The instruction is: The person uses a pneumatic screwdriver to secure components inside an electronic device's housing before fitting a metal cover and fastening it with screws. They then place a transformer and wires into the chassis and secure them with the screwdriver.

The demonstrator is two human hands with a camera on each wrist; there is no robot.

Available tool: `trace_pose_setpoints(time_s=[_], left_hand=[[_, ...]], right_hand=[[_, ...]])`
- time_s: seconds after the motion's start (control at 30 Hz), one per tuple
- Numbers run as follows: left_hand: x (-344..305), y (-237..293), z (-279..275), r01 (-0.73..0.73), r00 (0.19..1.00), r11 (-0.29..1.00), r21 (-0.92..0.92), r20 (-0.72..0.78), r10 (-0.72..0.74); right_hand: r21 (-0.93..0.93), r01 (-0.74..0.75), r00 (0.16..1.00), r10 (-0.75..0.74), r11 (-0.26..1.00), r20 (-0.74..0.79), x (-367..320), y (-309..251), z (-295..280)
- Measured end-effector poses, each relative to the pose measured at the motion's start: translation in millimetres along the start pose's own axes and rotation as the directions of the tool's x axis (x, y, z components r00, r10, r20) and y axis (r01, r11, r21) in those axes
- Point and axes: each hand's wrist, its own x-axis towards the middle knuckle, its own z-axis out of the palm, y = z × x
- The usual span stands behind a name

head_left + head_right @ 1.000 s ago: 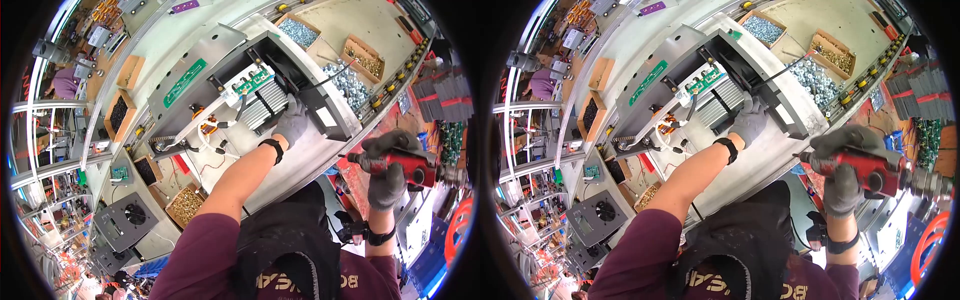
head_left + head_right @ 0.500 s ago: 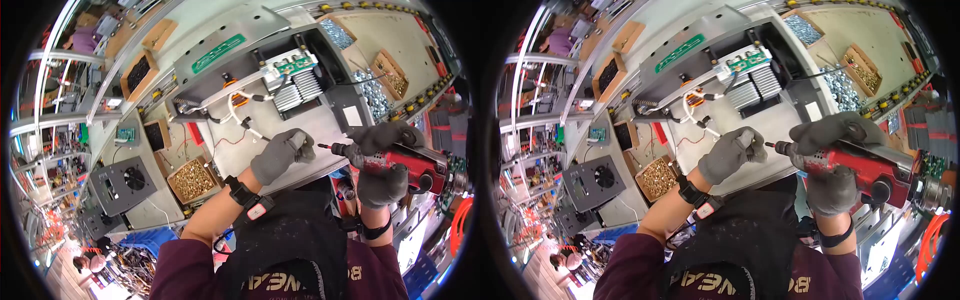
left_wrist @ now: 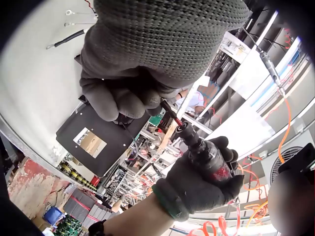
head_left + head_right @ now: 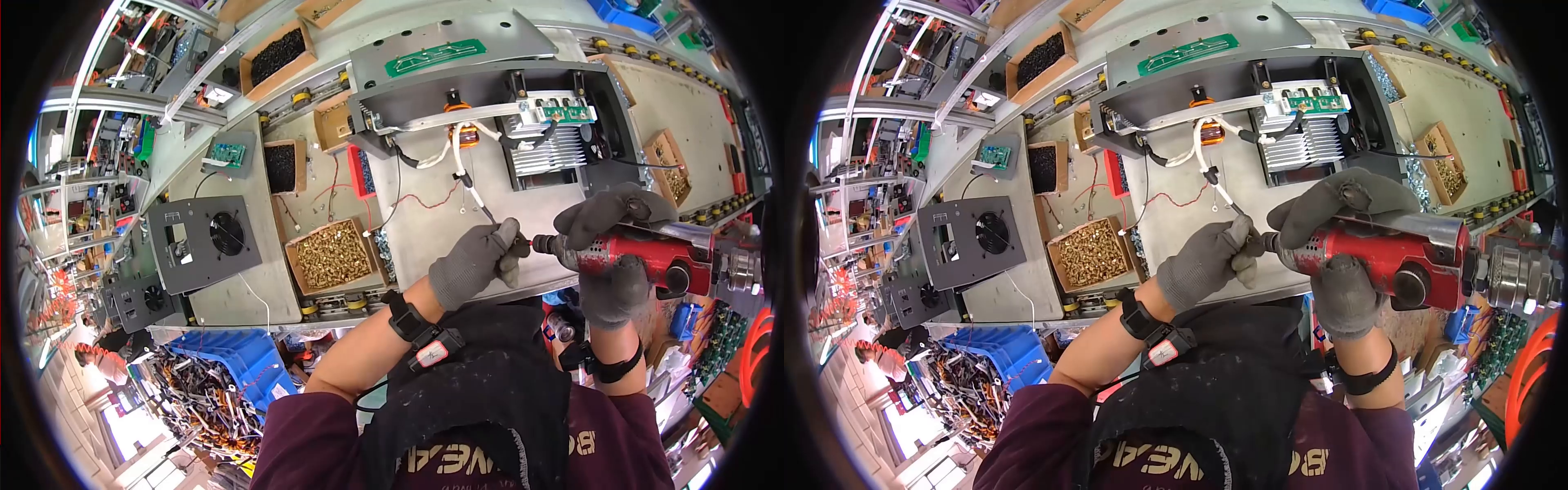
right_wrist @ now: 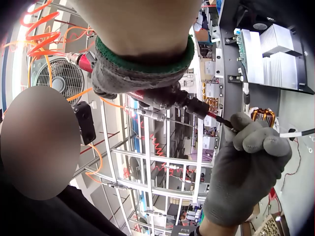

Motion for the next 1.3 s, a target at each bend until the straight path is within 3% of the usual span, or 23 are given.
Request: trace_pose_setpoints(time_s=[0.03, 0.1, 0.13, 0.17, 0.2, 0.23, 0.27, 0.3, 0.33, 0.4, 0.43, 0.47, 0.53, 0.57, 0.6, 0.67, 0.7, 0.8, 1.07, 1.13, 1.23, 1.3], left_hand=[[-2, 4, -3, -0.001, 1.0, 1.0, -0.001, 0.001, 0.001], [-7, 14, -9, 0.234, 0.968, 0.943, 0.237, 0.032, -0.249], [0, 9, -14, 0.238, 0.967, 0.942, 0.238, 0.035, -0.253], [12, -1, -22, -0.006, 0.959, 0.54, 0.842, -0.147, 0.241], [23, -5, -28, 0.076, 0.741, -0.211, 0.975, 0.086, 0.666], [32, 4, -37, 0.067, 0.746, -0.214, 0.975, 0.094, 0.66], [42, 18, -49, 0.038, 0.726, -0.582, 0.812, 0.378, 0.574], [49, 25, -56, 0.024, 0.694, -0.855, 0.518, 0.607, 0.386], [55, 24, -60, 0.013, 0.692, -0.857, 0.515, 0.614, 0.379], [64, 26, -60, -0.041, 0.922, -0.941, 0.337, 0.376, 0.094], [65, 30, -55, -0.107, 0.956, -0.931, 0.349, 0.292, -0.001], [65, 31, -53, -0.12, 0.953, -0.931, 0.344, 0.302, -0.012], [62, 36, -48, -0.309, 0.799, -0.71, 0.633, 0.577, 0.167], [58, 38, -43, -0.326, 0.67, -0.69, 0.646, 0.673, 0.313], [56, 40, -40, -0.344, 0.663, -0.691, 0.636, 0.686, 0.301], [54, 44, -36, -0.367, 0.52, -0.666, 0.65, 0.737, 0.432], [55, 45, -36, -0.37, 0.496, -0.679, 0.634, 0.753, 0.433], [55, 48, -31, -0.34, 0.506, -0.696, 0.632, 0.747, 0.432], [58, 58, -21, -0.333, 0.481, -0.688, 0.645, 0.743, 0.464], [57, 62, -18, -0.325, 0.487, -0.692, 0.644, 0.741, 0.461], [58, 70, -16, -0.285, 0.472, -0.714, 0.639, 0.742, 0.476], [61, 78, -12, -0.262, 0.532, -0.735, 0.626, 0.729, 0.431]], right_hand=[[-0.013, -0.004, 1.0, 0.004, 1.0, -0.01, 1, 1, 2], [-0.042, 0.014, 0.999, -0.015, 0.999, -0.038, -1, 6, 0], [-0.072, 0.032, 0.997, -0.037, 0.997, -0.067, -2, 7, -3], [-0.076, 0.032, 0.997, -0.037, 0.997, -0.073, -4, 6, -5], [-0.072, 0.017, 0.994, -0.024, 0.997, -0.106, -5, 4, -9], [-0.069, 0.001, 0.99, -0.01, 0.998, -0.141, -6, 1, -11], [-0.076, 0.0, 0.988, -0.012, 0.997, -0.154, -7, -2, -11], [-0.094, 0.02, 0.984, -0.037, 0.995, -0.177, -6, -6, -12], [-0.112, 0.043, 0.978, -0.065, 0.993, -0.197, -5, -9, -13], [-0.14, 0.082, 0.97, -0.111, 0.987, -0.215, -7, -10, -22], [-0.129, 0.086, 0.969, -0.114, 0.988, -0.22, -8, -12, -27], [-0.12, 0.089, 0.968, -0.114, 0.989, -0.224, -9, -15, -32], [-0.097, 0.1, 0.957, -0.122, 0.99, -0.262, -9, -16, -45], [-0.065, 0.108, 0.949, -0.122, 0.992, -0.29, -10, -16, -52], [-0.077, 0.113, 0.943, -0.132, 0.991, -0.305, -9, -17, -59], [-0.002, 0.004, 0.929, -0.004, 1.0, -0.369, -5, -17, -73], [0.097, -0.007, 0.925, 0.043, 0.995, -0.377, -2, -14, -79], [0.192, -0.033, 0.93, 0.1, 0.981, -0.352, 6, -9, -89], [0.225, -0.13, 0.901, 0.209, 0.966, -0.38, 27, 2, -97], [0.288, -0.212, 0.862, 0.317, 0.934, -0.395, 33, 3, -98], [0.282, -0.26, 0.86, 0.354, 0.923, -0.367, 45, 10, -105], [0.262, -0.256, 0.869, 0.34, 0.93, -0.358, 57, 6, -98]])
